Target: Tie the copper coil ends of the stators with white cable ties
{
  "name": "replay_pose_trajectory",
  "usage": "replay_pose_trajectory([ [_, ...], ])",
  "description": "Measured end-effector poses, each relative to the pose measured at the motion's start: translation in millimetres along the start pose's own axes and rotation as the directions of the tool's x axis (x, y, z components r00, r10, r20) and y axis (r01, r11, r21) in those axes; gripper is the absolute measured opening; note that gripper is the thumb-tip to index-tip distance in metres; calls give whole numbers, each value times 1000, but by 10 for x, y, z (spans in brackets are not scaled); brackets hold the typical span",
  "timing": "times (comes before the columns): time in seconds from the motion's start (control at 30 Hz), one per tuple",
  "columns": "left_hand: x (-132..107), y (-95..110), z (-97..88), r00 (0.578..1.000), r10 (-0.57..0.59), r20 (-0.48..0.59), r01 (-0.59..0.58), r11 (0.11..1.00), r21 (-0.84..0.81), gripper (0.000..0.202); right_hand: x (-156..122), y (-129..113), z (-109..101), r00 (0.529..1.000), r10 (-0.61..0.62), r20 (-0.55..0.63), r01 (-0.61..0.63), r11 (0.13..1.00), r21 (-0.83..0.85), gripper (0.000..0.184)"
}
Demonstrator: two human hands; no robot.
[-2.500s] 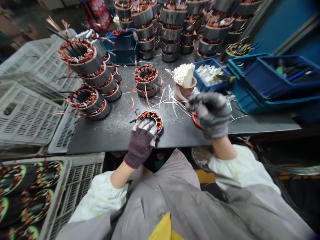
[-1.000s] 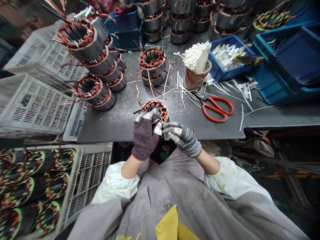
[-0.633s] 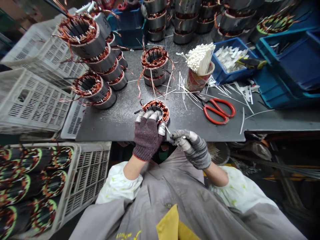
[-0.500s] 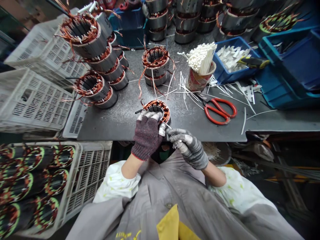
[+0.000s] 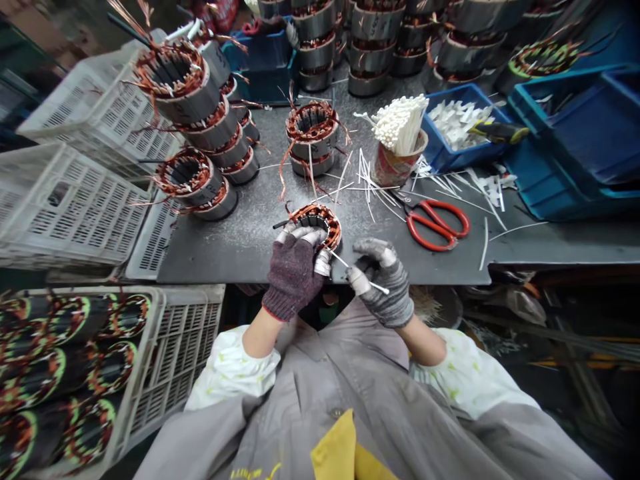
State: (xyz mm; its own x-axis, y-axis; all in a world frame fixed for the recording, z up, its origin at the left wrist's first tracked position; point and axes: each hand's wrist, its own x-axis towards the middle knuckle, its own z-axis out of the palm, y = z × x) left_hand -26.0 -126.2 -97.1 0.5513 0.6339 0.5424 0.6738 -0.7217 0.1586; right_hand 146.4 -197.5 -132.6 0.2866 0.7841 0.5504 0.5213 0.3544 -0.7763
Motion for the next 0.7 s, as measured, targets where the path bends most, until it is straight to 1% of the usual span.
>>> replay_pose_trajectory([
  [0.03, -3, -2, 0, 1000, -1, 5, 1, 1000, -6, 31, -6, 15, -15, 998, 31, 47, -26, 996, -88, 29],
  [0.07, -6, -4, 3, 1000, -5, 13, 5, 1000, -12, 32, -10, 31, -17, 992, 53, 117, -32, 984, -173, 29],
  [0.13, -11, -6, 13, 999, -16, 31, 17, 1000, -18, 33, -4, 61, 22, 965, 50, 257, 29, 955, -294, 26],
  [0.17, -14, -8, 21, 999, -20, 33, 21, 1000, -17, 33, 9, 69, 61, 957, 33, 290, 66, 943, -326, 30],
  [0.23, -20, -15, 39, 1000, -24, 15, 24, 1000, -11, 32, 54, 69, 147, 964, -3, 267, 100, 931, -350, 37],
  [0.27, -24, -20, 48, 1000, -23, 3, 23, 1000, -12, 32, 80, 61, 181, 970, -7, 245, 95, 932, -350, 39],
  [0.33, -31, -30, 61, 1000, -27, -11, 27, 999, -24, 32, 123, 32, 208, 968, 17, 250, 71, 938, -339, 40],
  [0.4, -36, -34, 65, 999, -40, -9, 39, 999, -32, 32, 135, -2, 181, 955, 58, 291, 46, 939, -341, 39],
  [0.47, -38, -28, 66, 999, -44, -15, 44, 999, -27, 31, 119, -25, 139, 953, 74, 293, 42, 929, -368, 38],
  [0.53, -37, -10, 68, 999, -40, -33, 39, 999, -16, 29, 100, -27, 127, 963, 49, 266, 60, 921, -386, 37],
  [0.6, -36, 14, 76, 997, -47, -56, 47, 999, -4, 26, 91, -7, 145, 964, 25, 263, 77, 926, -369, 36],
  [0.67, -36, 37, 85, 992, -92, -90, 92, 996, -10, 26, 88, 25, 150, 962, 33, 271, 60, 943, -327, 31],
  [0.7, -35, 47, 87, 985, -133, -110, 131, 991, -24, 29, 86, 40, 131, 962, 30, 271, 52, 956, -290, 28],
])
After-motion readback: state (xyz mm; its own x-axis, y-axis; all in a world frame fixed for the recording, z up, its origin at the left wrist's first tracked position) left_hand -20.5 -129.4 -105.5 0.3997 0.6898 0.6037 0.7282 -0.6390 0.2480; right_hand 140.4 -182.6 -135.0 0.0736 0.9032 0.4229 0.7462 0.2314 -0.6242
